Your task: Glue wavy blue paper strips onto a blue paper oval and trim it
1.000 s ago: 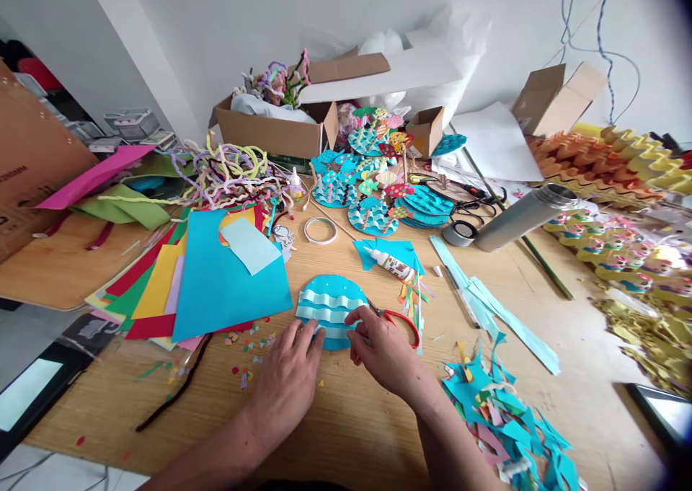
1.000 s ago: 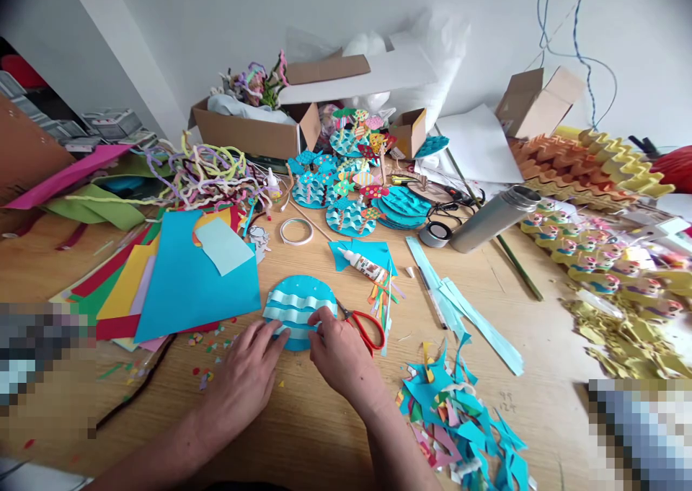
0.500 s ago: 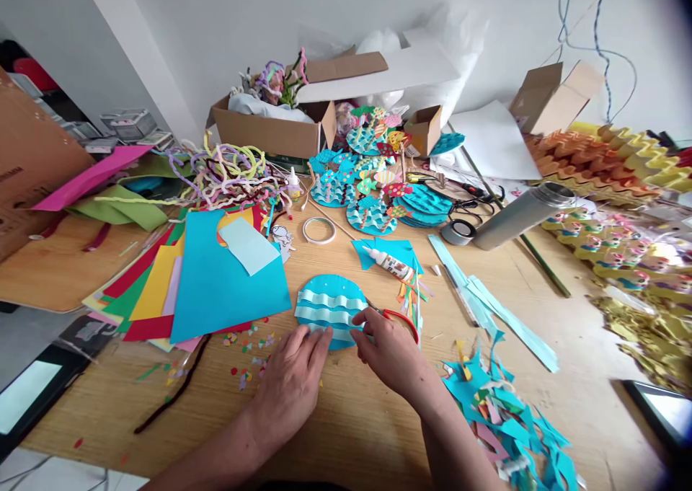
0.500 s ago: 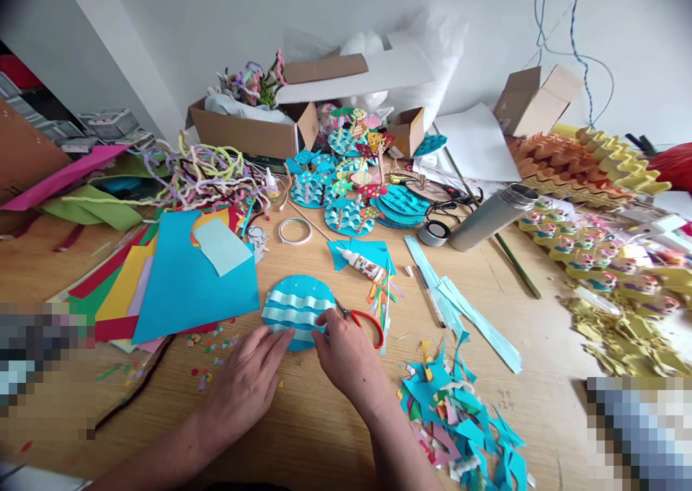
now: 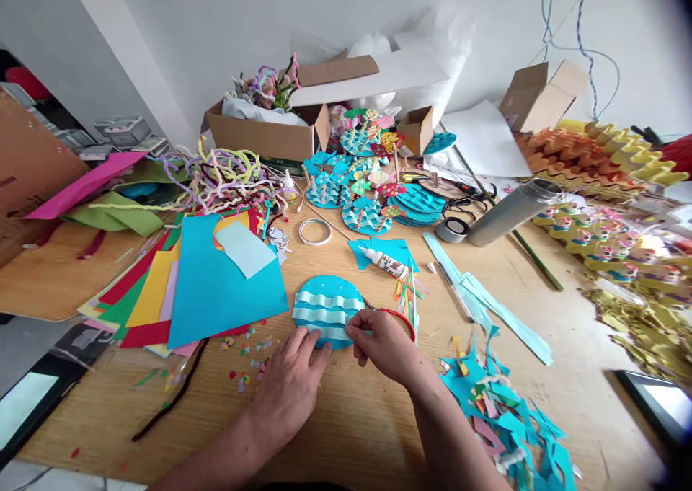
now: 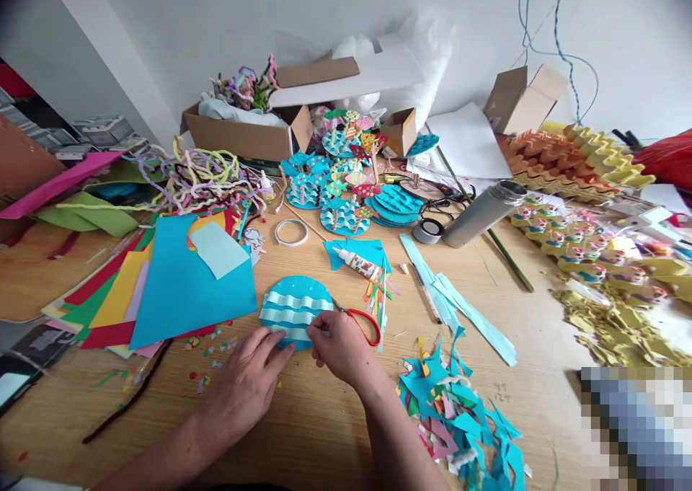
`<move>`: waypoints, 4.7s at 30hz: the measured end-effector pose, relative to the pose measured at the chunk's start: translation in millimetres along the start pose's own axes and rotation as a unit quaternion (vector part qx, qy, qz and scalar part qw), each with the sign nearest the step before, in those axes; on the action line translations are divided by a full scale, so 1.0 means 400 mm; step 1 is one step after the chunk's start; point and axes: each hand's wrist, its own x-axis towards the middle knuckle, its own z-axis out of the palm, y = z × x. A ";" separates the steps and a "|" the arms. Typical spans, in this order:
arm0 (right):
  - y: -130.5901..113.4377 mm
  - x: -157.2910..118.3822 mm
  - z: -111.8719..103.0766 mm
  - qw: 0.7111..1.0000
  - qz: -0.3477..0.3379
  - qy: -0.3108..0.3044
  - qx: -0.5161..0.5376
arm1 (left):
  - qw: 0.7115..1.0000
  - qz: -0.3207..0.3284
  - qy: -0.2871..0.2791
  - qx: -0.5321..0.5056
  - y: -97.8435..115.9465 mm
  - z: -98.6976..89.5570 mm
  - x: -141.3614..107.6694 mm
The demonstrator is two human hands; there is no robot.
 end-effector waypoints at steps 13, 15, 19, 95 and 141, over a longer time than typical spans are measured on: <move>-0.002 0.009 0.025 0.977 0.023 0.081 -0.195 | 1.000 -0.007 -0.026 -0.001 0.004 -0.006 0.004; -0.004 0.009 0.029 0.970 0.024 0.087 -0.224 | 1.000 -0.006 -0.029 0.001 0.004 -0.005 0.001; -0.009 0.011 0.037 0.959 0.039 0.099 -0.263 | 1.000 -0.007 -0.028 -0.001 0.003 -0.002 -0.001; -0.014 0.003 0.056 0.940 0.042 0.118 -0.316 | 0.993 -0.064 -0.064 0.082 0.072 0.000 0.028; 0.066 -0.007 -0.036 0.997 0.021 0.057 0.053 | 0.993 -0.068 -0.056 0.080 0.072 -0.003 0.038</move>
